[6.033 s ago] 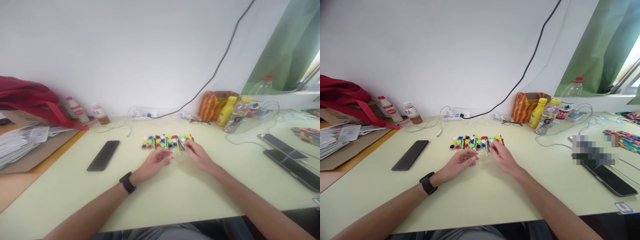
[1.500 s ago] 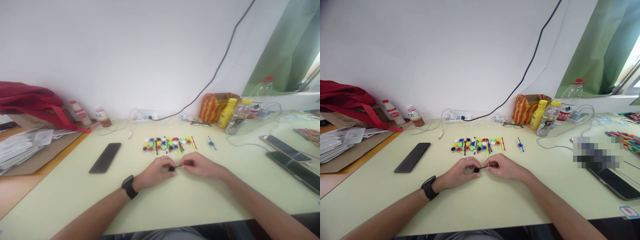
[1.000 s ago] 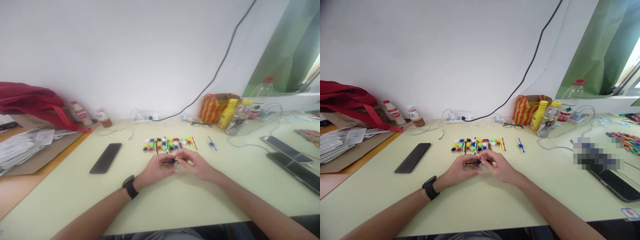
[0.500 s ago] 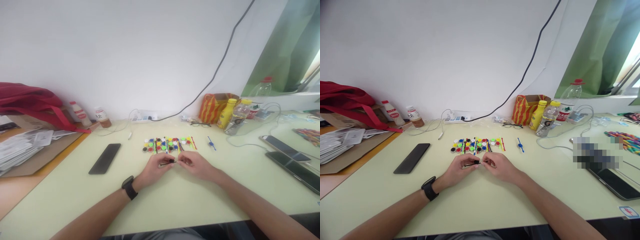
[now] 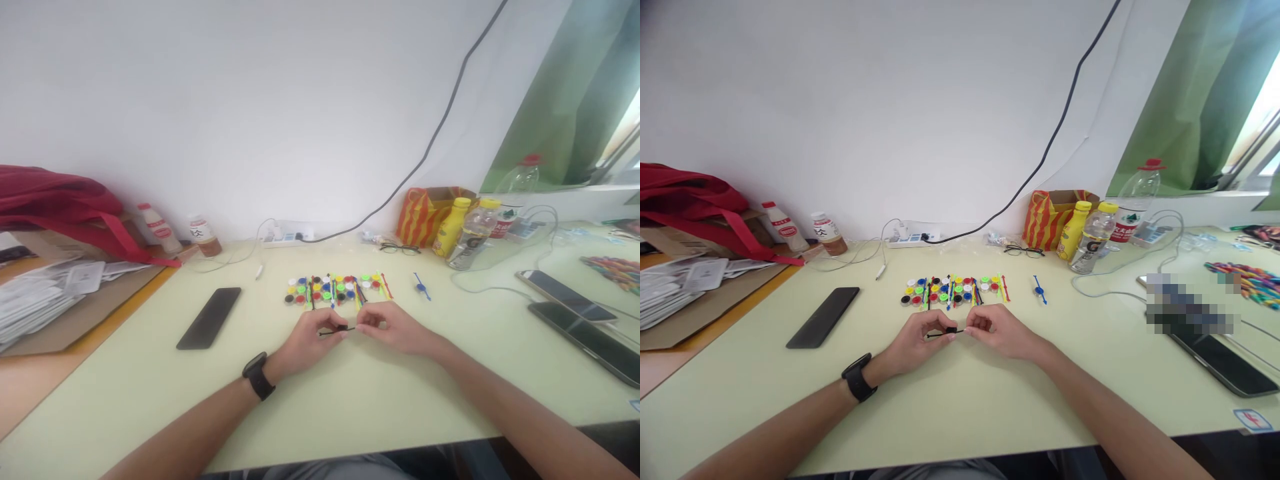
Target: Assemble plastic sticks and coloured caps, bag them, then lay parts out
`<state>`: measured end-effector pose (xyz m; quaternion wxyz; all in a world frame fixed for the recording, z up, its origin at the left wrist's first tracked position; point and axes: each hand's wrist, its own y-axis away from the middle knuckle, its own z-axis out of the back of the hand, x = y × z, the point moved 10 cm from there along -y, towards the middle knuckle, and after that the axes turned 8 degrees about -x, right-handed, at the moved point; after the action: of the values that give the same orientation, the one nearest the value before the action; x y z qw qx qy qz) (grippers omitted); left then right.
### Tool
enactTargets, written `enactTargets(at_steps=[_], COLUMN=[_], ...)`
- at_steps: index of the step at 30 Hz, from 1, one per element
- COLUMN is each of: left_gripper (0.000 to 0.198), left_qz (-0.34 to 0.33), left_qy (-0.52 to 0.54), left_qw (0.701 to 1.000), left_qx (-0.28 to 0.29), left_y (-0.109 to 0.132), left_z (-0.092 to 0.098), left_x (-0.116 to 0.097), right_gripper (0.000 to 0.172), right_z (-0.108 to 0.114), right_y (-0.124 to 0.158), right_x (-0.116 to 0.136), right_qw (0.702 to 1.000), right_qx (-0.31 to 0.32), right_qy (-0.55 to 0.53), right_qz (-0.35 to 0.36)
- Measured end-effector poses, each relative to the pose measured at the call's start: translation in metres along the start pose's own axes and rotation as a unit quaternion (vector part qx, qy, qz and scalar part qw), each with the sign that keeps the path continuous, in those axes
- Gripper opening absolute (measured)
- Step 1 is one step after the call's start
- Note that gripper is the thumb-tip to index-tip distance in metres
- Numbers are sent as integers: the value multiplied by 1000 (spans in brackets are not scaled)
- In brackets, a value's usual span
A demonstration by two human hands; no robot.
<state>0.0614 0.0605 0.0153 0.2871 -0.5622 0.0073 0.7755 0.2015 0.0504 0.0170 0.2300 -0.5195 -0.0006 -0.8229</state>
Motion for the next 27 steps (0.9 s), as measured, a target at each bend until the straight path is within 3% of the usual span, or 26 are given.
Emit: enactTargets(at_steps=[7,16,20,24,27], left_gripper=[23,28,31,32,31], left_qz=[21,72,88,92,92], left_qy=[86,170,184,188,185], left_qw=[995,983,979,977,978], left_qx=[38,-5,-18,-34,-37], left_y=[0,-4,-5,-6,-7], left_z=[-5,1,4,8,9], left_x=[0,12,15,13,12], right_gripper=[27,37,48,47,69], right_z=[9,27,17,12,-2], right_y=[-6,-4,0,2,1], right_x=[-8,-2,3,-1,-4], right_qw=[1000,993,994,994,998], right_qx=[-27,-111,-95,-102,-17], right_qy=[-4,2,-21,-48,-63], right_qz=[6,39,46,13,-21])
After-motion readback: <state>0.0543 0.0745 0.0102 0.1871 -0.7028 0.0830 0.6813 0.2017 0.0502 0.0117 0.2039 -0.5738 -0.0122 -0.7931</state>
